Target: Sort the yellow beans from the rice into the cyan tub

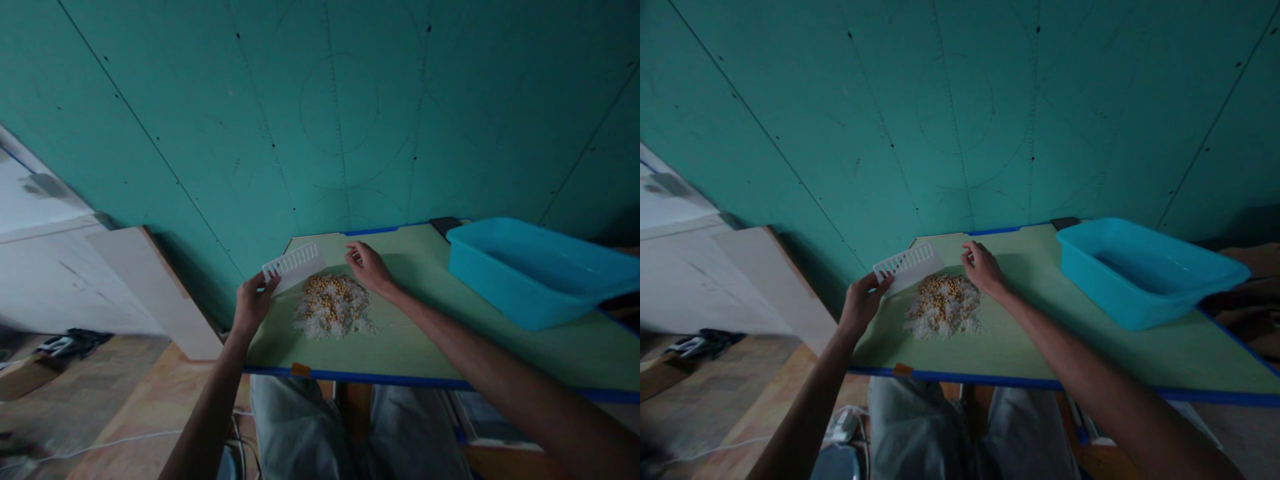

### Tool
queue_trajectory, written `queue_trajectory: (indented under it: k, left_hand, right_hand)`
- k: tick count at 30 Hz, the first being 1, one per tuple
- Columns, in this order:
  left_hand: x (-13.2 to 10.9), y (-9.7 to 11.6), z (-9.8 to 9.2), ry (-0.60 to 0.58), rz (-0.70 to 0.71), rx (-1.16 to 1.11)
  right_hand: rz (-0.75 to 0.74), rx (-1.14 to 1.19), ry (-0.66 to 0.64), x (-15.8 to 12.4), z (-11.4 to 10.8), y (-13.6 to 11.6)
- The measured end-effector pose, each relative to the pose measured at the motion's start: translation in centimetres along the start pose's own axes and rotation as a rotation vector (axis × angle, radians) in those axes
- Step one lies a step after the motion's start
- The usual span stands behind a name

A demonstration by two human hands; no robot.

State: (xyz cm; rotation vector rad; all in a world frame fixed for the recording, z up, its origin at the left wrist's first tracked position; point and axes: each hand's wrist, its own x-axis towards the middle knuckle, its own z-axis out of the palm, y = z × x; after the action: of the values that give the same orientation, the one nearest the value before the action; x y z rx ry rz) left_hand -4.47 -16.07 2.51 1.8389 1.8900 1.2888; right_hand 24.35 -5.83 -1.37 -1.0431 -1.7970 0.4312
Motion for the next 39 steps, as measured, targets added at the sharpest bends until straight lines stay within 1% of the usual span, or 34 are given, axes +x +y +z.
queue_trajectory:
  k: [6, 10, 12, 16, 19, 21, 22, 23, 25, 26, 28, 31, 34, 36, 39]
  left_hand:
    - [0.0, -1.0, 0.1, -0.007, 0.049, -0.032]
    - [0.0, -1.2, 0.1, 0.005, 0.028, -0.087]
    - [0.0, -1.1, 0.0, 0.011, 0.039, -0.099]
    - [0.0, 0.0, -0.4, 0.054, 0.059, -0.110]
    - [-0.5, 1.7, -1.2, 0.084, 0.060, -0.153]
    - [-1.3, 3.0, -2.1, 0.033, 0.065, -0.237]
    - [-1.9, 3.6, -2.5, -0.001, 0.061, -0.257]
    - [-2.5, 4.1, -3.0, -0.035, 0.076, -0.253]
    - [-3.9, 4.8, -3.8, -0.153, 0.106, -0.266]
    - [-4.6, 5.1, -4.0, -0.216, 0.124, -0.314]
    - [-5.9, 5.4, -4.3, -0.337, 0.158, -0.331]
    - [-7.2, 5.4, -4.4, -0.480, 0.212, -0.271]
    - [-7.7, 5.0, -4.1, -0.599, 0.208, -0.250]
    - [-7.7, 4.7, -3.8, -0.637, 0.196, -0.249]
    - [-7.4, 4.2, -3.4, -0.614, 0.225, -0.183]
  right_hand:
    - [0.014, 0.012, -0.006, 0.1, 0.0, -0.1]
    - [0.014, 0.021, -0.001, 0.0, 0.0, -0.1]
    - [0.012, 0.027, 0.004, -0.1, 0.0, -0.1]
    - [0.004, 0.040, 0.026, 0.2, -0.3, -0.4]
    - [-0.011, 0.089, 0.078, 0.7, -1.6, -2.1]
    - [-0.008, 0.221, 0.120, 0.6, -3.2, -4.3]
    - [-0.014, 0.284, 0.095, 0.3, -4.3, -5.7]
    - [-0.040, 0.332, 0.026, -0.2, -5.3, -7.1]
    - [-0.105, 0.356, -0.164, -1.9, -7.4, -9.8]
    - [-0.127, 0.333, -0.224, -3.1, -8.2, -10.9]
    - [-0.108, 0.262, -0.300, -5.7, -9.3, -12.5]
    - [-0.037, 0.174, -0.424, -9.3, -9.4, -12.8]
    - [-0.033, 0.066, -0.406, -11.4, -8.5, -12.0]
    - [-0.027, 0.043, -0.384, -12.0, -7.9, -11.5]
    - [-0.006, 0.039, -0.354, -12.0, -7.3, -11.0]
